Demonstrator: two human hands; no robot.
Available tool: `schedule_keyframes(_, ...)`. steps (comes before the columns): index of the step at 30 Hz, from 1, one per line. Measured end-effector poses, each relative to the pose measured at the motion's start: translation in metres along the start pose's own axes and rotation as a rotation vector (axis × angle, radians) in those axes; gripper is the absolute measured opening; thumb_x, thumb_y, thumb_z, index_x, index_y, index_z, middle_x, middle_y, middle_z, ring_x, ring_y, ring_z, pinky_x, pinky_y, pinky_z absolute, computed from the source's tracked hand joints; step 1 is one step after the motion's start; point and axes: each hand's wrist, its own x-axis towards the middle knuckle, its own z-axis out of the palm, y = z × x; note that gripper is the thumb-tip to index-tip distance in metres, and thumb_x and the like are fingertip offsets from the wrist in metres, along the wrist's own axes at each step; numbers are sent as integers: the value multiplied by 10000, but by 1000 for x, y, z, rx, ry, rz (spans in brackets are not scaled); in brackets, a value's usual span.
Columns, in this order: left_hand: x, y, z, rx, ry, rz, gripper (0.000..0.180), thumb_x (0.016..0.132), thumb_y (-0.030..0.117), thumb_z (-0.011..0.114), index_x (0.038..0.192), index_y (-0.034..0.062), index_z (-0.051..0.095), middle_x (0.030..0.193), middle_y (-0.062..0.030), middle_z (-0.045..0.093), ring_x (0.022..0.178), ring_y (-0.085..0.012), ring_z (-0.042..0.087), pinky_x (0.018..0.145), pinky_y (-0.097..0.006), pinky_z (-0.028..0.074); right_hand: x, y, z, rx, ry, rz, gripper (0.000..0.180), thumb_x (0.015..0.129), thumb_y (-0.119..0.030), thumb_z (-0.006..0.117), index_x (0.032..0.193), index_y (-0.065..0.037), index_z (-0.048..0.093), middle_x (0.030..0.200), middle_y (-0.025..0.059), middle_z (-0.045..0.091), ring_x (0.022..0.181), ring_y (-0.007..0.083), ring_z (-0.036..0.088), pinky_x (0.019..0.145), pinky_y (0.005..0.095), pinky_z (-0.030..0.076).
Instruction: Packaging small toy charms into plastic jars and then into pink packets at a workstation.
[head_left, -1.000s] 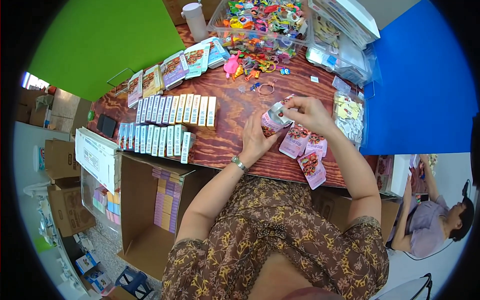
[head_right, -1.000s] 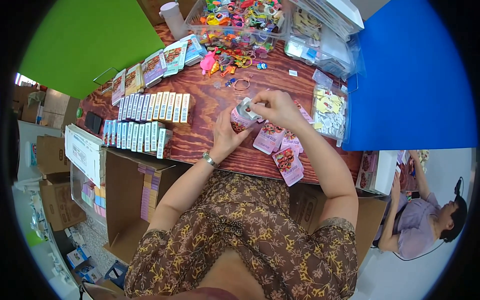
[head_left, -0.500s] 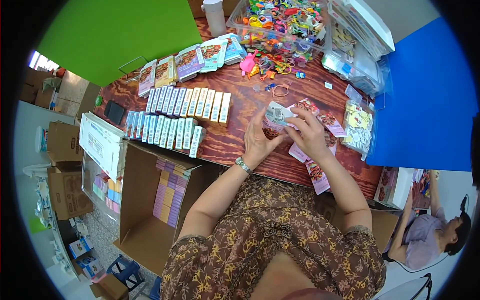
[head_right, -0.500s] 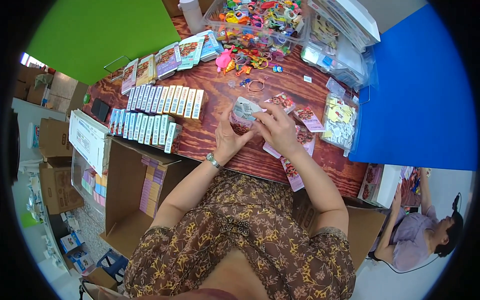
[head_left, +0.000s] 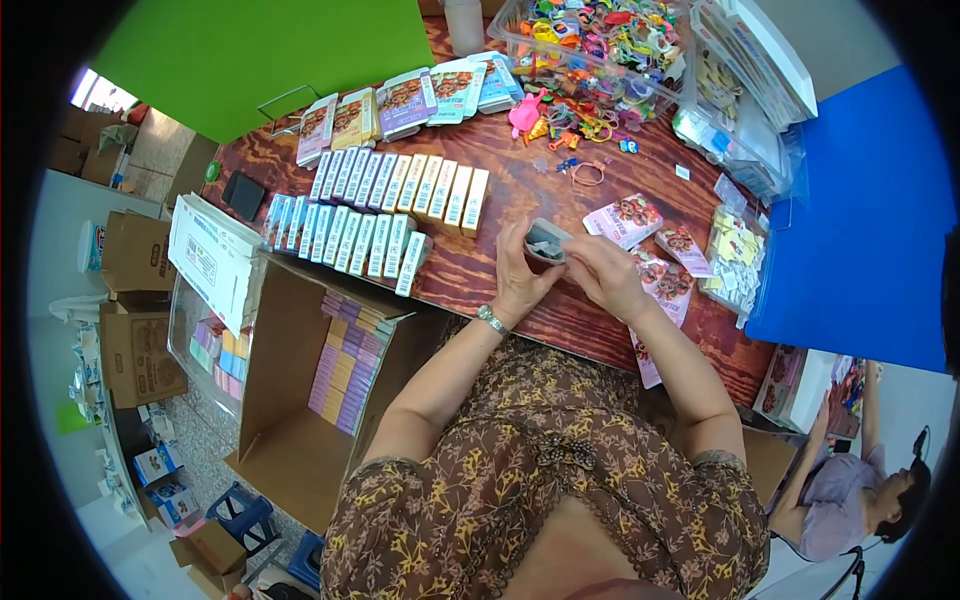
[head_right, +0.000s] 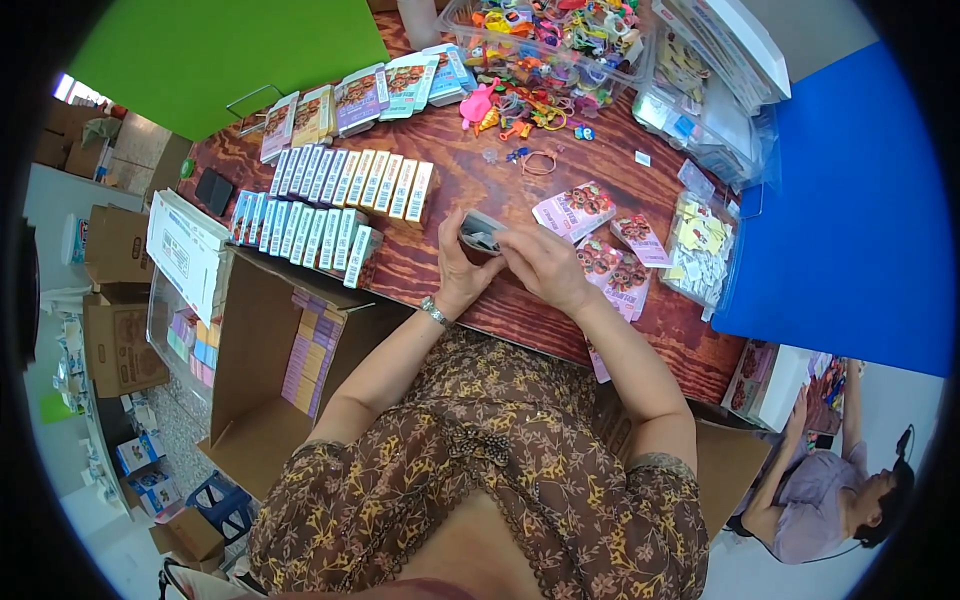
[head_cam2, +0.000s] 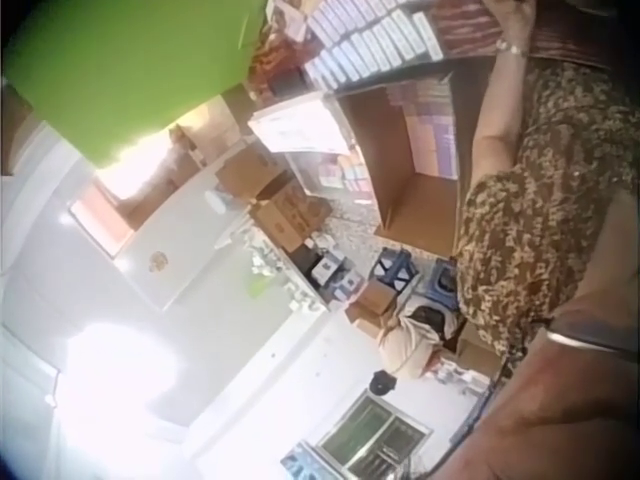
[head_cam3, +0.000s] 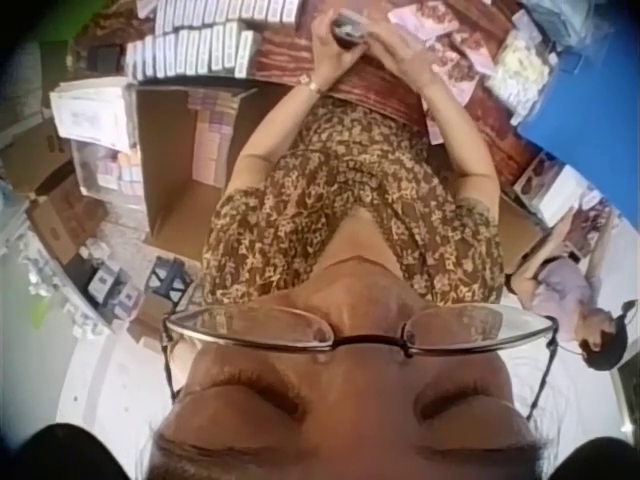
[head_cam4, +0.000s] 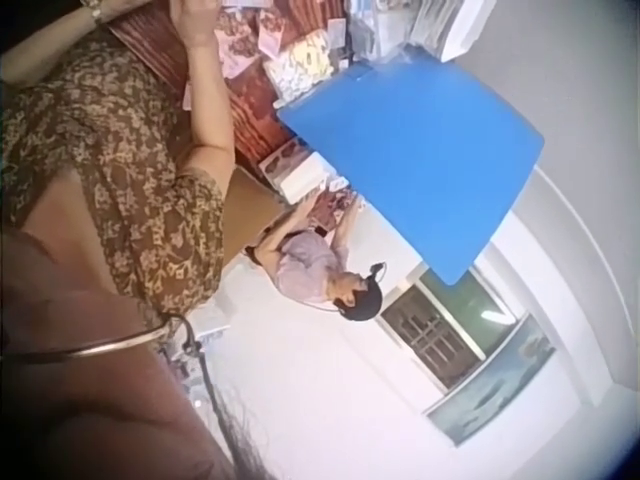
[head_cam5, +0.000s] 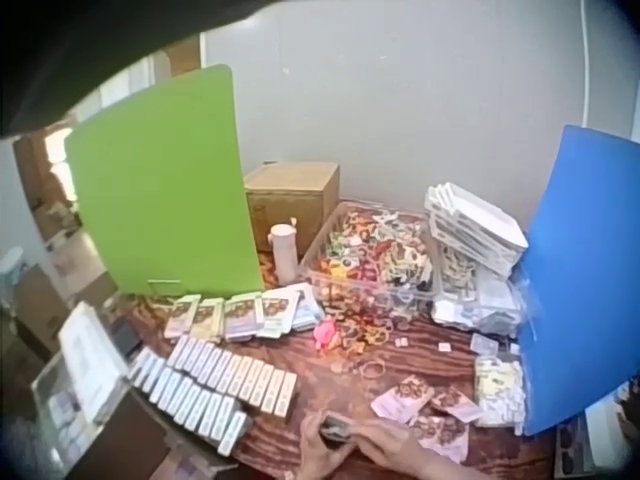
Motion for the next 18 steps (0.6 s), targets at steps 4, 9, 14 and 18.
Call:
schedule_keyframes(4,-2,3,-2,-27,1,-63,1051,648,165,914,1483,56,284,1336,-218,485,1204,-416,511,1004,-486,449,4,-1,3,12,30,57,258,800,-67,802,1033,-38,696,1060,150,686,844,288,707,720,360,582)
schedule_keyframes(9,-10,8,-12,-148,-78,-146,918,700,145,892,1436,46,352,1311,-221,525,1160,-382,578,960,-441,498,-1,12,4,-59,8,-3,229,823,-66,775,1039,-52,700,1100,128,681,892,278,706,749,358,582)
schedule_keyframes(14,2,3,-34,-133,-191,24,579,752,68,847,1252,31,558,1248,-212,605,1135,-356,618,929,-400,523,5,15,-14,41,-93,65,196,854,-43,746,1045,-34,701,1108,128,688,932,281,705,763,342,578)
schedule_keyframes(18,14,3,-43,-185,-244,9,369,779,34,811,1106,21,640,1224,-194,630,1075,-345,646,870,-386,539,20,4,-18,227,-135,285,188,874,-53,696,1062,-49,694,1128,146,665,962,312,688,777,364,567)
